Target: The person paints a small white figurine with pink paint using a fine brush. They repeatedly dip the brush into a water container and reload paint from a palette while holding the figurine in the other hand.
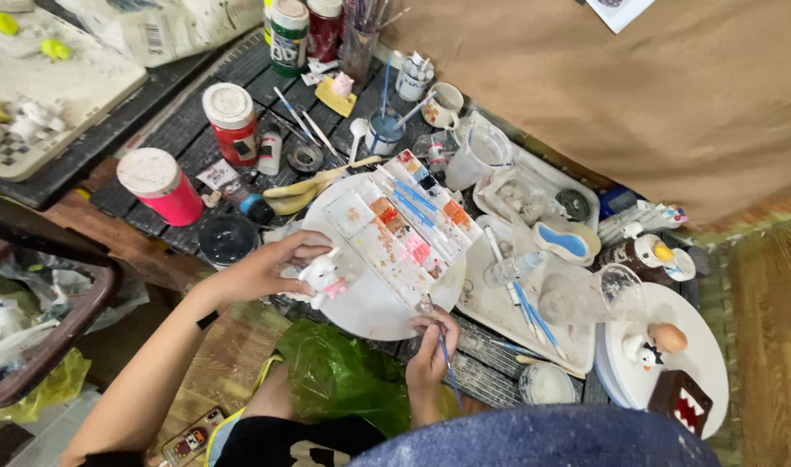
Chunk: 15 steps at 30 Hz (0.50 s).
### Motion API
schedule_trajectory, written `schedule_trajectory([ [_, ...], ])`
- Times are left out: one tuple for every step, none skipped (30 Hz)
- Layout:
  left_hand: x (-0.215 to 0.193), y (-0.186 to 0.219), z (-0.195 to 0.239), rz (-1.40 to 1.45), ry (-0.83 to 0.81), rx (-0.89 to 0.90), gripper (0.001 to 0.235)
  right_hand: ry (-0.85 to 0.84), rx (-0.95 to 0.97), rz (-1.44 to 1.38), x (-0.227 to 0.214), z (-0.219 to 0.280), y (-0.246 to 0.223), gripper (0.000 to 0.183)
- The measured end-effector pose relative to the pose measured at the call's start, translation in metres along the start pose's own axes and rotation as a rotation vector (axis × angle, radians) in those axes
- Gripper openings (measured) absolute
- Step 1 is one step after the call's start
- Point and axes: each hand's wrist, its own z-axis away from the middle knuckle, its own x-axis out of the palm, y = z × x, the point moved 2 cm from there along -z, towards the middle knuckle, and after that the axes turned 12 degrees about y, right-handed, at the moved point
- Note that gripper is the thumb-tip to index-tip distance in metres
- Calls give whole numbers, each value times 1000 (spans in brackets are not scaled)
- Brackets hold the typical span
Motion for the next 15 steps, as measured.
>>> schedule_trajectory([
  [0, 2, -3, 19, -17, -2, 81, 0, -7, -23, 0, 0, 1, 25],
  [3, 4, -5, 43, -37, -4, 82, -4, -14, -7, -2, 0, 1, 26],
  [4, 5, -5, 53, -31, -33, 83, -8, -21, 9, -3, 0, 2, 27],
  [4, 7, -7, 64, -27, -57, 84, -10, -32, 25, -3, -2, 2, 28],
  [4, 9, -8, 74, -22, -81, 85, -3, -36, 20, -4, -4, 1, 27],
  [4, 13, -10, 29, -29, -5, 83, 8, -42, 12, -4, -5, 0, 27],
  [4, 18, -12, -16, -36, 72, 81, 18, -49, 4, -3, -8, 0, 26],
  [5, 22, -13, -60, -44, 146, 79, 4, -58, 15, -4, -11, -1, 26],
  [5, 24, -15, -95, -49, 140, 79, -10, -66, 27, -5, -17, -2, 25],
  [6, 25, -16, -129, -55, 132, 79, -23, -72, 40, -8, -22, -3, 25],
  [8, 27, -18, -164, -61, 123, 79, -26, -69, 46, -11, -28, -4, 27],
  [11, 28, -19, -200, -59, 139, 78, -27, -65, 52, -13, -34, -5, 29],
  [14, 29, -21, -237, -57, 156, 78, -27, -61, 58, -16, -37, -5, 30],
  [17, 30, -24, -273, -54, 177, 77, -38, -73, 38, -16, -40, -6, 31],
  [18, 32, -25, -279, -48, 162, 77, -49, -85, 18, -16, -42, -5, 32],
])
